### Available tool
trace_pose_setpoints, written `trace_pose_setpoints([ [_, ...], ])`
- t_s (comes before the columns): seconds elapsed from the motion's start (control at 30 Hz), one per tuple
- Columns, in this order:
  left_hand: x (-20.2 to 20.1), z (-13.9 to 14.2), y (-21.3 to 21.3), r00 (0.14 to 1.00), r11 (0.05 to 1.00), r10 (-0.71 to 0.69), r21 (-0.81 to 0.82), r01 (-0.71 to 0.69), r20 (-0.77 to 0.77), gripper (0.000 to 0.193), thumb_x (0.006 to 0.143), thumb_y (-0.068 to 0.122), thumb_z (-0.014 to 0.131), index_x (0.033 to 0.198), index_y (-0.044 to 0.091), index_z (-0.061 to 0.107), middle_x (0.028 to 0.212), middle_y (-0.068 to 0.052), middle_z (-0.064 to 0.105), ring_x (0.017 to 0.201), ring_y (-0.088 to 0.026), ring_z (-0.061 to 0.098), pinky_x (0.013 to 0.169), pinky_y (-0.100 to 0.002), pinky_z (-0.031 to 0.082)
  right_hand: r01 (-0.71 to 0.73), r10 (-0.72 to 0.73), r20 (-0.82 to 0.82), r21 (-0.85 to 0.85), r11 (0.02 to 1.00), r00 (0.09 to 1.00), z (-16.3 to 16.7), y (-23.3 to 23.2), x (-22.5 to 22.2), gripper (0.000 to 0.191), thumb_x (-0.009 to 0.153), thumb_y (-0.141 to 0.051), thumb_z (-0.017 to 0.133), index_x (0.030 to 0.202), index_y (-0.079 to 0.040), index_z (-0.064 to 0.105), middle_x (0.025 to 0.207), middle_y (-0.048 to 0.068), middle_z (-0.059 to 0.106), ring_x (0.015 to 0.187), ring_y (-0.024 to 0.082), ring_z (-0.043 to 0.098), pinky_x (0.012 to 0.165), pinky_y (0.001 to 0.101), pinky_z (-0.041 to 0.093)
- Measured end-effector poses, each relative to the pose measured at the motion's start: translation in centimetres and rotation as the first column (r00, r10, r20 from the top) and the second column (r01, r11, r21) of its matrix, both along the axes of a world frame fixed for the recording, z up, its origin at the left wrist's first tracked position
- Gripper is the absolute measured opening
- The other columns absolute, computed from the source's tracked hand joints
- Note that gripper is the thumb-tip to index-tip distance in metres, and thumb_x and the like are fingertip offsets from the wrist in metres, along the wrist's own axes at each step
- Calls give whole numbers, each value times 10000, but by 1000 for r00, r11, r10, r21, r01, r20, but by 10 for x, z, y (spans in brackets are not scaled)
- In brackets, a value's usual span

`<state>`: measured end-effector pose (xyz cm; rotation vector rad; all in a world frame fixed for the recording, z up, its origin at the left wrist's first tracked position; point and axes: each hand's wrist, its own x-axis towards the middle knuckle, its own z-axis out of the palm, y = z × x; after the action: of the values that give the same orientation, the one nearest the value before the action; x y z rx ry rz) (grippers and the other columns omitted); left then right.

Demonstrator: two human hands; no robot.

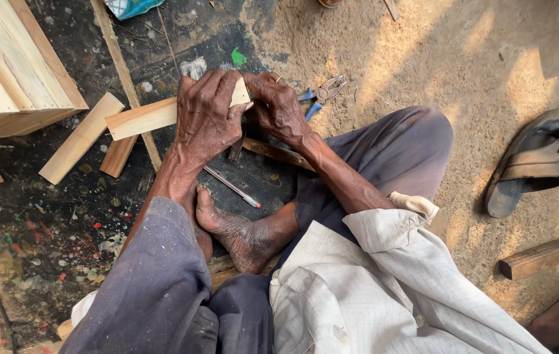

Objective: The person sits on the floor assembling small wooden boxes. They apply glue from a can onto small wood pieces using a stick, press pieces together, and use a hammer to drive nails into the joints, working on several box parts one at a time.

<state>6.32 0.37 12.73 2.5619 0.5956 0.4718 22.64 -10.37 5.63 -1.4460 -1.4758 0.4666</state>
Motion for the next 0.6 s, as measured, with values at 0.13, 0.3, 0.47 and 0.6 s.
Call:
trace_pose_setpoints([
  [0.13, 1, 2, 0, 1000, 1000, -16, -11, 17, 10, 452, 858, 119, 791, 1257, -1, 616, 1042, -121, 663, 954, -293, 658, 783, -459, 365, 2, -2, 8, -18, 1000, 1000, -1, 0, -1, 468, 815, 112, 681, 1252, -55, 677, 1011, 144, 733, 961, 311, 690, 927, 430, 559],
  [0.3, 1, 4, 0, 1000, 1000, -24, 7, 24, -20, 468, 850, 121, 787, 1263, -1, 605, 1037, -120, 652, 970, -296, 658, 800, -464, 371, 17, -18, -16, -58, 998, 1000, 0, 1, -3, 520, 785, 132, 647, 1275, -36, 693, 900, 130, 716, 840, 274, 672, 956, 446, 544],
  [0.47, 0, 3, 0, 1000, 1000, -25, 2, 25, -2, 454, 860, 125, 780, 1256, 1, 596, 1043, -120, 649, 980, -300, 656, 808, -465, 373, 7, -8, -16, -34, 999, 1000, 2, 0, -3, 482, 780, 113, 667, 1235, -48, 686, 956, 151, 729, 908, 306, 661, 916, 429, 532],
  [0.6, 0, -2, 0, 1000, 1000, -26, 3, 26, -4, 458, 870, 127, 776, 1267, -10, 595, 1041, -129, 645, 959, -296, 652, 805, -466, 371, 12, -12, 0, -57, 998, 1000, 2, -1, -3, 483, 773, 109, 672, 1233, -39, 695, 906, 144, 730, 858, 284, 656, 920, 442, 530],
])
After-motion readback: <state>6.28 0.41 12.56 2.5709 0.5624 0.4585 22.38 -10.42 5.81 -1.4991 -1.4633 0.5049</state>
